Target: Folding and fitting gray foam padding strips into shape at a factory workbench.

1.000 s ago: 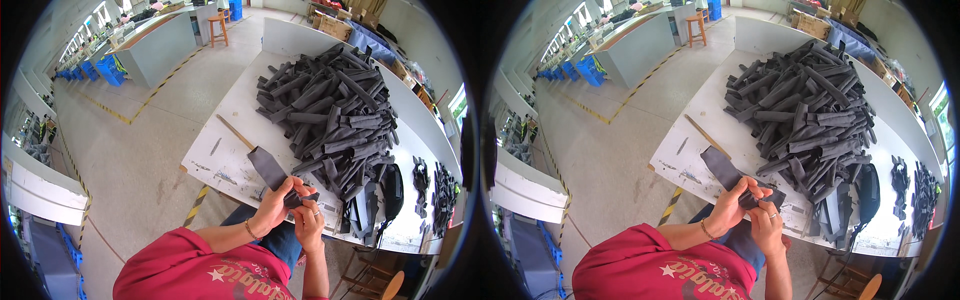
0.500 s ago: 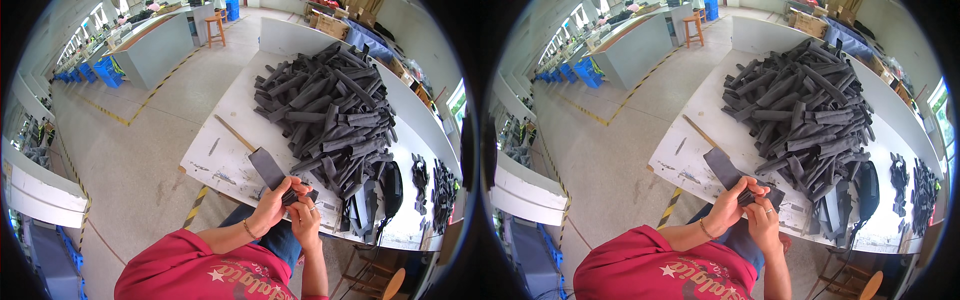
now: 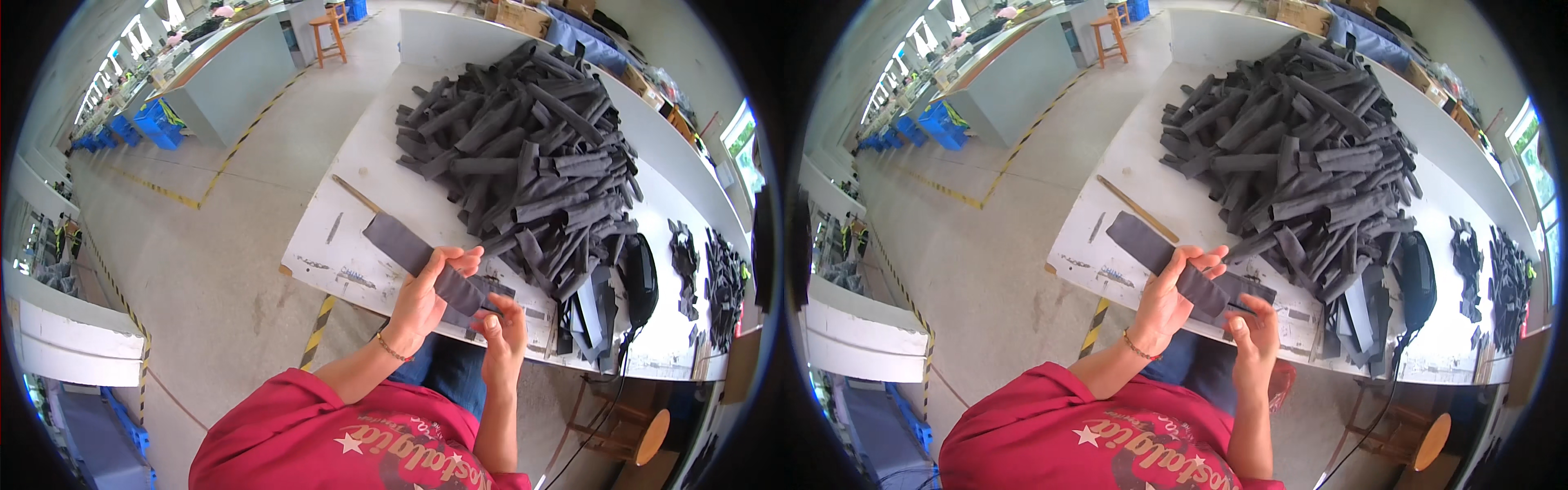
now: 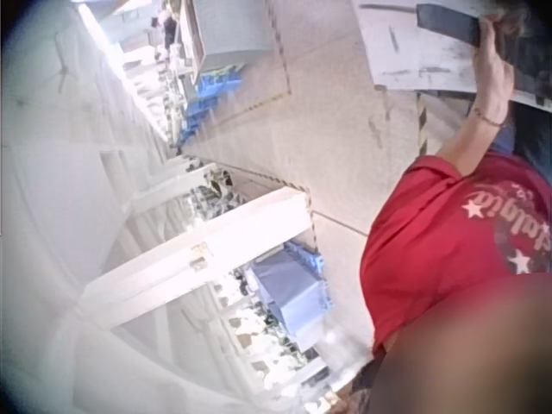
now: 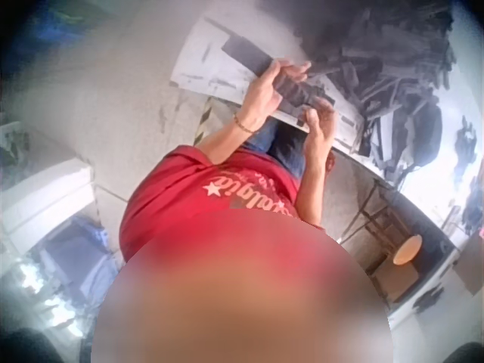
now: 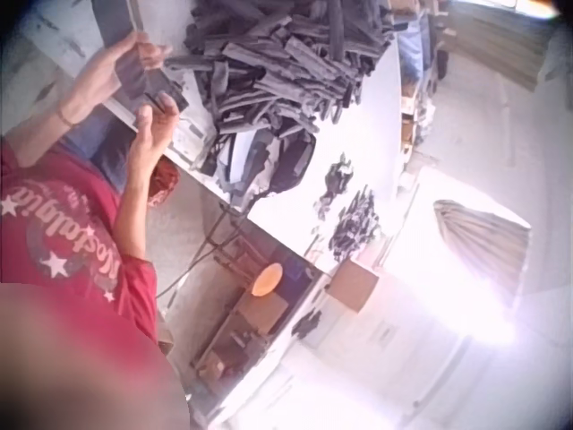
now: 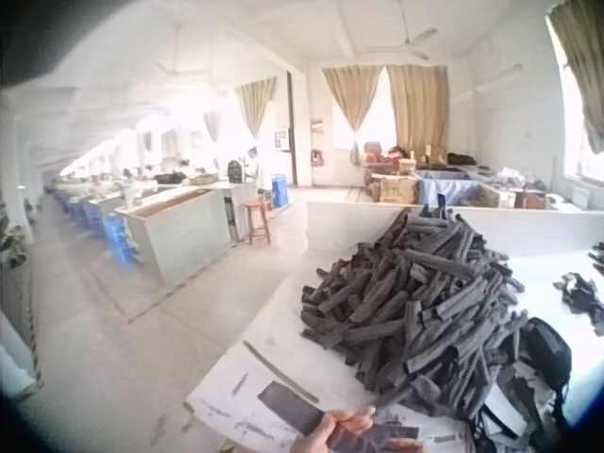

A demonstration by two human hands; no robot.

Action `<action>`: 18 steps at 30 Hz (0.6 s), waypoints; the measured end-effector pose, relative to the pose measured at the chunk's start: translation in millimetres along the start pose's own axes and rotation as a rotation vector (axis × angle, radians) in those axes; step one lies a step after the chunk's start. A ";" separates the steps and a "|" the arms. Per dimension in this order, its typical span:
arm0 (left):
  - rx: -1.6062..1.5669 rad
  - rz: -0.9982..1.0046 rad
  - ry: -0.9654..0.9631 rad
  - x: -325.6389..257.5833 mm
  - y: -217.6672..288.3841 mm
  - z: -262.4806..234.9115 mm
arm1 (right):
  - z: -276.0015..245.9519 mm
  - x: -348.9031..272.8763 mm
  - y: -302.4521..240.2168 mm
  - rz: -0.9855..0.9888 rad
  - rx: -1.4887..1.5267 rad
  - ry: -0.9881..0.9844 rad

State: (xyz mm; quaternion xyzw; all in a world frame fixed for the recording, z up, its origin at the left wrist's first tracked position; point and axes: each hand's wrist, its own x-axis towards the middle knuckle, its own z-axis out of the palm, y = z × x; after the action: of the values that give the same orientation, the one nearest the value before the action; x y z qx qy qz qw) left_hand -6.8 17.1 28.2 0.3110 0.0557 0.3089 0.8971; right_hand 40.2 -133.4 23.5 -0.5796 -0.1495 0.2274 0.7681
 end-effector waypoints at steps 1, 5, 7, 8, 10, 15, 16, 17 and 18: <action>0.000 -0.008 0.005 -4.3 -2.6 -0.7 | 11.6 2.3 -7.4 0.008 0.050 -0.039; -0.099 -0.120 -0.115 -4.8 -12.3 -4.9 | 24.0 16.8 4.0 0.001 -0.016 0.012; -0.046 -0.101 -0.049 -4.6 -11.5 -7.9 | 18.1 14.2 7.7 -0.136 -0.163 0.069; -0.173 -0.140 0.051 -1.7 -5.4 -11.3 | 14.2 12.8 10.2 -0.263 -0.306 0.124; 0.044 -0.074 0.222 11.9 10.0 -36.4 | 2.7 17.2 1.6 -0.199 -0.381 0.114; 0.627 -0.157 0.325 26.5 16.6 -49.2 | -35.1 53.0 11.7 -0.020 -0.224 0.109; 0.682 -0.087 0.257 32.2 8.5 -60.4 | -43.0 58.0 15.8 0.015 -0.304 0.115; 0.738 -0.020 0.188 36.3 5.6 -63.6 | -46.4 62.3 21.3 0.019 -0.308 0.111; 0.735 -0.021 0.193 38.7 3.7 -67.4 | -48.6 66.8 27.0 -0.016 -0.437 0.138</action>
State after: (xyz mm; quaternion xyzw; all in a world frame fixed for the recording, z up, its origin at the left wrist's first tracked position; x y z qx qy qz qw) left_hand 2.7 77.5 -20.0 0.5809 0.2505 0.2868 0.7194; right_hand 116.3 -132.4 -18.4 -0.7452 -0.1466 0.1434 0.6345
